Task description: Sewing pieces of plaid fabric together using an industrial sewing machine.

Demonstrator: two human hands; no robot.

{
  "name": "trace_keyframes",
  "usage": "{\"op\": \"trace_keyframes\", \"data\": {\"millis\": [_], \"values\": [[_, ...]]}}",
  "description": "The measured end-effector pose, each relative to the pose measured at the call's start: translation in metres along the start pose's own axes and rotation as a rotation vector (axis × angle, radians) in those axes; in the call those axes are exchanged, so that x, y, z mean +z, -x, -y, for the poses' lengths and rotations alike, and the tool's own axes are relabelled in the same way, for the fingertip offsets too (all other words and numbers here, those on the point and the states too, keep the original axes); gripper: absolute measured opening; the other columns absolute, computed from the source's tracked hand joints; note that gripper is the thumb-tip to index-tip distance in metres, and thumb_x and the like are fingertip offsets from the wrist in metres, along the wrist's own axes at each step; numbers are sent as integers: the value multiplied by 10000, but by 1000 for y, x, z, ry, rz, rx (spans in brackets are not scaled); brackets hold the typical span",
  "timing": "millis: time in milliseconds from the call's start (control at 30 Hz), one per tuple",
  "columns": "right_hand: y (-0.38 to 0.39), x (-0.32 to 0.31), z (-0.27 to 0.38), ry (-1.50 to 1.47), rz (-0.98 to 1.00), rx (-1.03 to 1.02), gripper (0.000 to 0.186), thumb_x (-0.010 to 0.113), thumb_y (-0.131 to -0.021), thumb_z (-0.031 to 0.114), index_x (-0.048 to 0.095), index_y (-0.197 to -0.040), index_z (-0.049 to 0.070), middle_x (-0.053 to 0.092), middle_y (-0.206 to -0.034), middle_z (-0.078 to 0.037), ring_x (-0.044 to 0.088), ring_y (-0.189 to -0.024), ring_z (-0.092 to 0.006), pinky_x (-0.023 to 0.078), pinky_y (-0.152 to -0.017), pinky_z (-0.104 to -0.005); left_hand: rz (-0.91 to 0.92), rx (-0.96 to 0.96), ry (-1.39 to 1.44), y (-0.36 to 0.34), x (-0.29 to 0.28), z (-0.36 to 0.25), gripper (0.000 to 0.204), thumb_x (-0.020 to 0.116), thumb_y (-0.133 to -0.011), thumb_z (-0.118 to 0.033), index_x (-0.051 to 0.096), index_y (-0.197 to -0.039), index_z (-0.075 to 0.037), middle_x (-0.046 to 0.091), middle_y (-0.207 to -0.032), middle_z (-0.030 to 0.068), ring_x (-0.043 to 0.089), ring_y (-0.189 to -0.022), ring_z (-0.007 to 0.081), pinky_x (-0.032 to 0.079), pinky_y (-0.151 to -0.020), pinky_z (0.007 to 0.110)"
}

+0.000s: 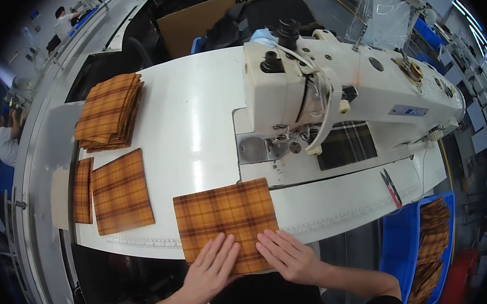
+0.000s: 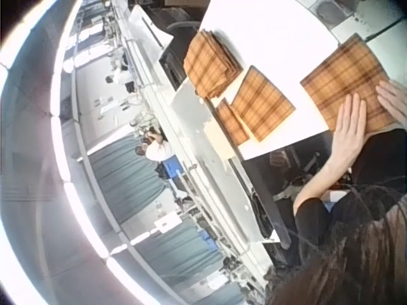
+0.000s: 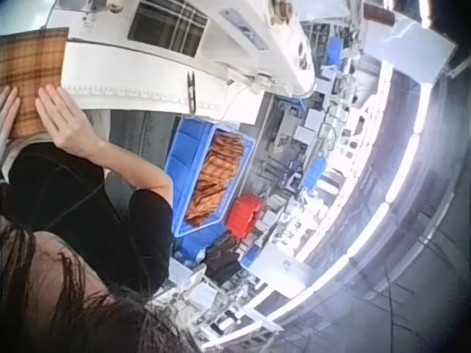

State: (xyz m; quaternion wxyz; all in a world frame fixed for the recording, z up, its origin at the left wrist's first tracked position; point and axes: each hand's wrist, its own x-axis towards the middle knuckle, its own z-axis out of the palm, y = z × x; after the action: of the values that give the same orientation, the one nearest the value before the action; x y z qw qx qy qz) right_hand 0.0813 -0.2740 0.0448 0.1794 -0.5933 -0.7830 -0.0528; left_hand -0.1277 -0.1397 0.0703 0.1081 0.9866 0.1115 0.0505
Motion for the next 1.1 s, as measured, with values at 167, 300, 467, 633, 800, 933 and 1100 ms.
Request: {"op": "trace_keyframes", "data": {"millis": [167, 300, 467, 633, 800, 933, 1100], "values": [[2, -5, -16, -284, -144, 68, 502, 631, -799, 56, 571, -1293, -18, 636, -1155, -126, 603, -1095, -247, 471, -961, -347, -116, -192, 270, 28, -27, 40, 498, 582, -674, 141, 671, -1143, 0, 663, -1168, 157, 628, -1111, 329, 523, -934, 395], [-29, -13, -17, -663, -227, 599, 553, 721, -809, 79, 548, -1329, 8, 629, -783, -70, 610, -703, -212, 494, -655, -310, -268, -433, 428, 16, -24, 52, 308, 620, -761, 121, 667, -1050, 25, 670, -894, 139, 639, -804, 242, 501, -718, 297], [-34, 1, -24, -376, -252, 526, 428, 735, -816, 130, 613, -1210, 17, 545, -688, -29, 555, -578, -157, 439, -521, -275, -229, -755, 574, -7, -29, 62, 172, 701, -850, -16, 538, -815, 30, 586, -647, 94, 538, -526, 164, 400, -515, 246], [-35, 4, -23, -191, -272, 380, 256, 759, -772, 108, 696, -996, 3, 497, -698, -8, 523, -550, -120, 407, -485, -245, 61, -599, 144, -46, -53, 66, 298, 787, -801, -197, 573, -857, 4, 580, -670, 104, 563, -571, 251, 444, -538, 318], [-36, 10, -18, -128, -256, 366, 318, 762, -781, 157, 690, -1050, 3, 489, -717, 1, 513, -567, -114, 394, -504, -239, -112, -77, 225, -111, -18, 37, 236, 763, -791, -120, 584, -905, -18, 560, -804, 98, 549, -718, 272, 457, -618, 357], [-30, 3, -13, -104, -198, 357, 461, 737, -819, 342, 678, -1186, 69, 449, -769, 9, 473, -650, -125, 384, -606, -257, -266, -102, 356, -105, 10, 45, 203, 745, -778, -5, 585, -902, -24, 558, -819, 97, 535, -711, 271, 446, -606, 358], [-9, 12, 7, -50, -125, 360, 584, 680, -834, 522, 652, -1270, 134, 430, -845, 0, 429, -757, -151, 373, -711, -300, -257, -196, 410, -100, 11, 47, 209, 746, -775, 18, 583, -901, -18, 559, -832, 98, 542, -720, 259, 443, -606, 345]]}}
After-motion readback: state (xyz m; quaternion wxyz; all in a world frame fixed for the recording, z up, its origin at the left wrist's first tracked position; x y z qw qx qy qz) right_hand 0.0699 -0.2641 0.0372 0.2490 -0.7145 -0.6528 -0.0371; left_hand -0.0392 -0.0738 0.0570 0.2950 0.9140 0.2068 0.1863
